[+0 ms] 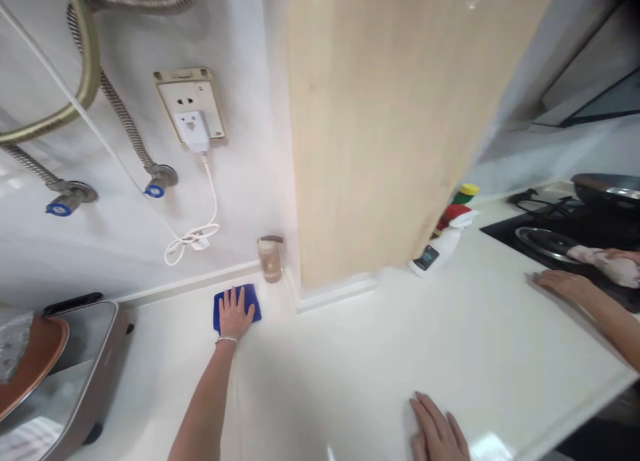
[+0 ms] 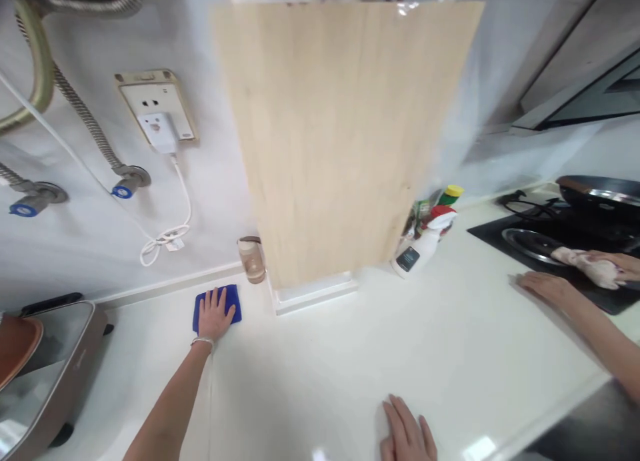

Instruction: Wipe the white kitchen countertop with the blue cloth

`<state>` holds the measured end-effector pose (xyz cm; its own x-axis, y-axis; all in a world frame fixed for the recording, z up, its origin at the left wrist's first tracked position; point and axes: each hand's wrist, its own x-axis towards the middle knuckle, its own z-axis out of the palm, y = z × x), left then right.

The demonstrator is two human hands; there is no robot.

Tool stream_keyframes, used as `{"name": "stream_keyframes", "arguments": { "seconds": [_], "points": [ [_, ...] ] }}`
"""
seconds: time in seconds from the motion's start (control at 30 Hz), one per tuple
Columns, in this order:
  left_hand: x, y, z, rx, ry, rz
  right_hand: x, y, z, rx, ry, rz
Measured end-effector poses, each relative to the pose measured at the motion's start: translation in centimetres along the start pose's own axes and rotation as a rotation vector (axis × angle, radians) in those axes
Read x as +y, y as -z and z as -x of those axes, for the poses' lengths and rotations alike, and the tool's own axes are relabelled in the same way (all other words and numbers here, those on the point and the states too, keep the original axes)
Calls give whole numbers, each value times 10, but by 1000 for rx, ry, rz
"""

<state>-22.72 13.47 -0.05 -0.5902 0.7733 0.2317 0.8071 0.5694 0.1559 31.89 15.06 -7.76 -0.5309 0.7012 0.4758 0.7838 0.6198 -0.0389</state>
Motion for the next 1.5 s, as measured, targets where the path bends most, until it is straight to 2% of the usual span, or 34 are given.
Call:
{"name": "stream_keyframes", "arguments": {
  "seconds": [0.13,0.27,0.37,0.57,0.63,0.7,0.8,0.87,0.93,1.0,1.07,1.13,1.2,1.27,1.33,1.4,1.5],
  "points": [
    [30,10,57,-22,-53,-20,-12,12,-8,25,-65,-118],
    [72,17,119,-29,-119,-30,-15,20,-11,18,-116,-211],
    [110,16,162,-20,-175,1,-16,26,-13,-13,-135,-249],
    [199,11,237,-19,-178,133,-17,38,-19,-115,-178,-311],
    [230,9,255,-45,-191,198,-16,39,-18,-106,-178,-384],
    [262,5,268,-71,-204,275,-10,40,-16,-55,-203,-562],
    [312,0,277,-78,-204,393,8,46,-12,79,-425,-893],
    [341,0,278,-103,-193,449,22,53,-11,151,-580,-997],
    [357,2,275,-164,-200,472,31,62,-16,182,-592,-994],
    [352,9,271,-200,-210,497,30,69,-25,174,-480,-938],
    [323,19,269,-156,-175,527,18,70,-39,122,-310,-860],
    [275,31,269,-42,-71,489,-3,68,-54,27,-139,-753],
    [218,43,272,47,16,377,-27,63,-67,-103,-5,-618],
    [164,53,278,84,159,239,-47,58,-75,-236,102,-497],
    [123,61,287,72,333,118,-58,54,-77,-327,191,-422],
    [99,65,297,62,475,31,-55,53,-73,-363,256,-394],
    [90,65,307,59,537,-31,-26,54,-61,-364,279,-387]
  ]
}}
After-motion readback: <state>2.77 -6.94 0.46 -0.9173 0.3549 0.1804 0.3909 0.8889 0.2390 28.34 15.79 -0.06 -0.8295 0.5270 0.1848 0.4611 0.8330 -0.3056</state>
